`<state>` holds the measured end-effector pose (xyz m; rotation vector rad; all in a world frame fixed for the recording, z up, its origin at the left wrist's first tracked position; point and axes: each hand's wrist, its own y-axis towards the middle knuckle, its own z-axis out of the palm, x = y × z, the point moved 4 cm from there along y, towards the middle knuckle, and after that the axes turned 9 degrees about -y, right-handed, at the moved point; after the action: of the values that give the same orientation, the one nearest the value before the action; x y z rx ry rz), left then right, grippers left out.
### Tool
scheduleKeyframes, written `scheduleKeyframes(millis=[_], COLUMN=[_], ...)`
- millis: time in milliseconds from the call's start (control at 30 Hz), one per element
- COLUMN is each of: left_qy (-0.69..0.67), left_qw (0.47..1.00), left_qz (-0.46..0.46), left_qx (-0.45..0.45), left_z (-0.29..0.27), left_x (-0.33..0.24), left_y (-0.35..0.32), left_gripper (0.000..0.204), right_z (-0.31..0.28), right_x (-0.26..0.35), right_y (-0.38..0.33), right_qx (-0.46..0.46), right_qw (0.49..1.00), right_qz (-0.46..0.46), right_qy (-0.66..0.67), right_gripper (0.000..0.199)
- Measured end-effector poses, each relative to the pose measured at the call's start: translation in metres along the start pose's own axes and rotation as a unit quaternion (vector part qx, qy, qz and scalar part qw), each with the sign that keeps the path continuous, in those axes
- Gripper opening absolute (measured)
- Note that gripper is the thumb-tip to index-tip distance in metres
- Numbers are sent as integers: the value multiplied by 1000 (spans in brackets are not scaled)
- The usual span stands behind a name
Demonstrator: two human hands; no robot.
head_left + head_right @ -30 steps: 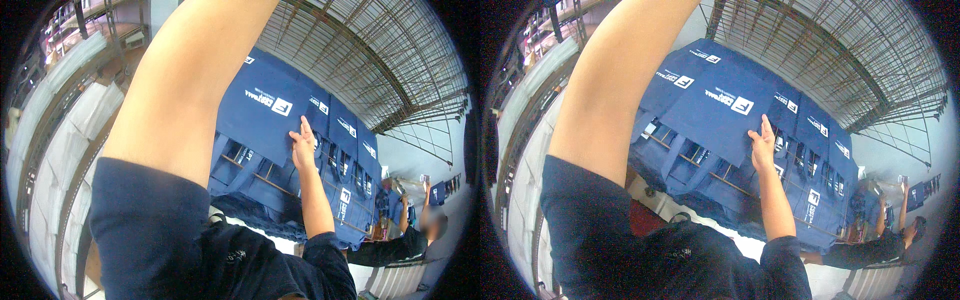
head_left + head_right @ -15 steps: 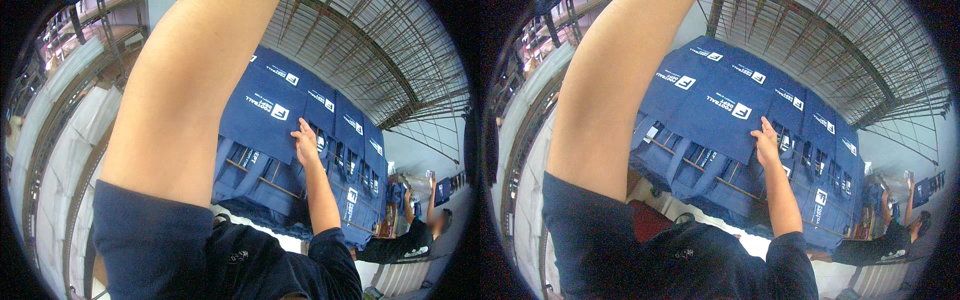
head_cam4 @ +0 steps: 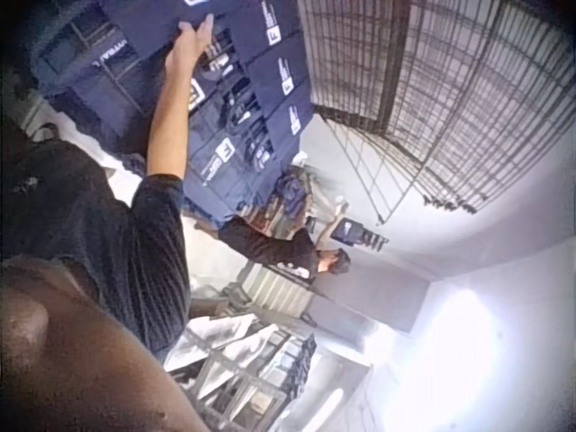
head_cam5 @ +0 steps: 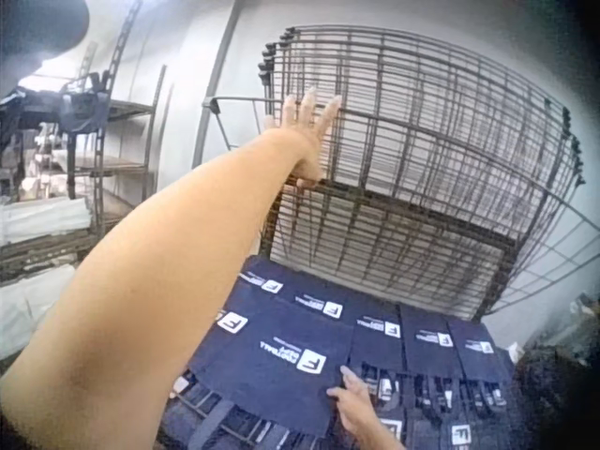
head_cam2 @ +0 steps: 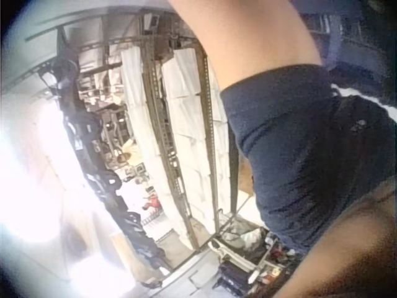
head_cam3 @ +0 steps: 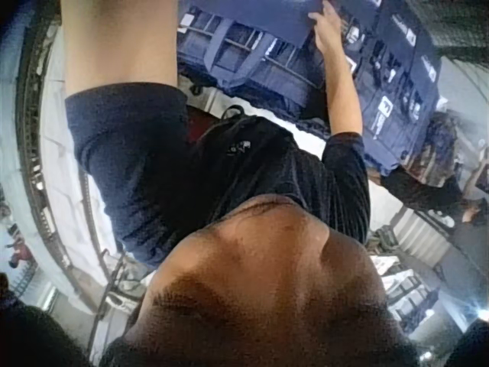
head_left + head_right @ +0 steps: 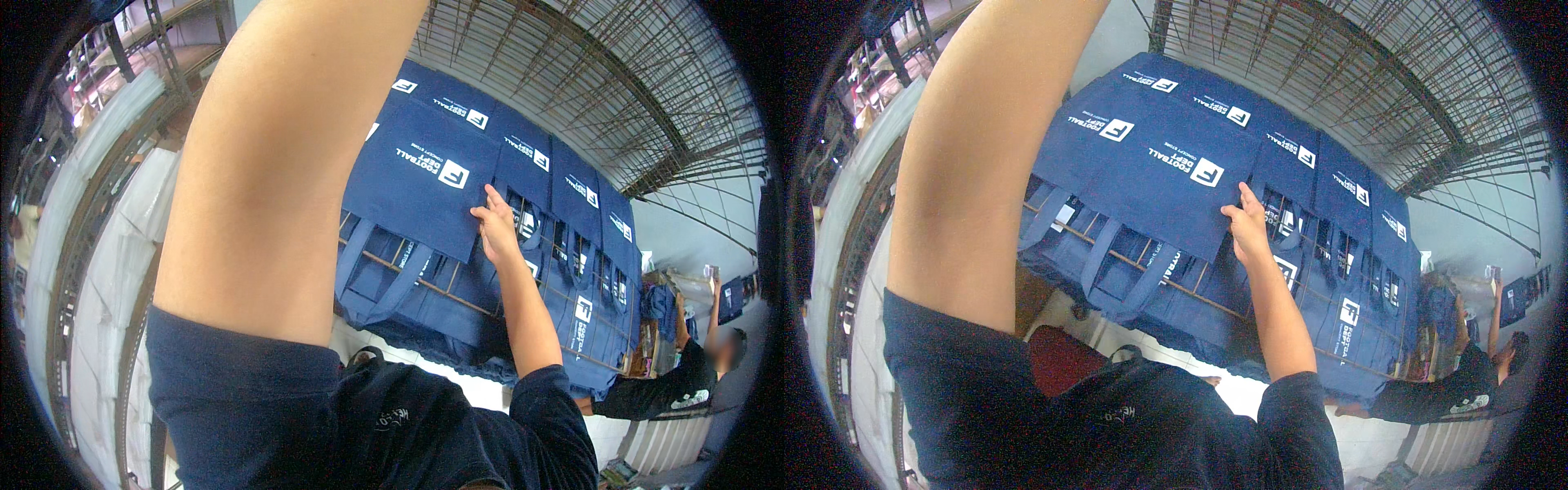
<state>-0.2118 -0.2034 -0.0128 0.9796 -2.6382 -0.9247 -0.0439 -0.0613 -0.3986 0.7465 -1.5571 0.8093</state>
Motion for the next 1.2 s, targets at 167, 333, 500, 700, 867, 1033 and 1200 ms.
scheduleKeyframes(millis=[167,333,500,700,867,1033,1200], left_qy=[9,65,69,62,39,36,24], left_qw=[1000,998,997,998,999,999,1000], left_qz=[-1,-5,-5,-5,-14,-15,-1], left_qx=[6,14,20,-3,7,-4,-19], left_z=[0,1,2,2,0,-2,3], left_x=[-1,-1,0,-2,-2,-8,-1], left_y=[0,0,0,-5,-8,-11,-3], left_gripper=[126,127,126,123,124,125,125], right_z=[-6,-4,-3,3,3,-9,-11], right_x=[-14,-12,-7,13,14,-7,-7], right_y=[9,8,2,-15,-17,1,3], right_qx=[-1,-7,-39,-71,-57,-102,-146], right_qw=[999,998,995,995,996,986,977], right_qz=[-19,-16,-17,-34,-32,-47,-71], right_qy=[-26,-65,-89,-59,-60,-127,-141], right_gripper=[78,78,79,78,75,65,54])
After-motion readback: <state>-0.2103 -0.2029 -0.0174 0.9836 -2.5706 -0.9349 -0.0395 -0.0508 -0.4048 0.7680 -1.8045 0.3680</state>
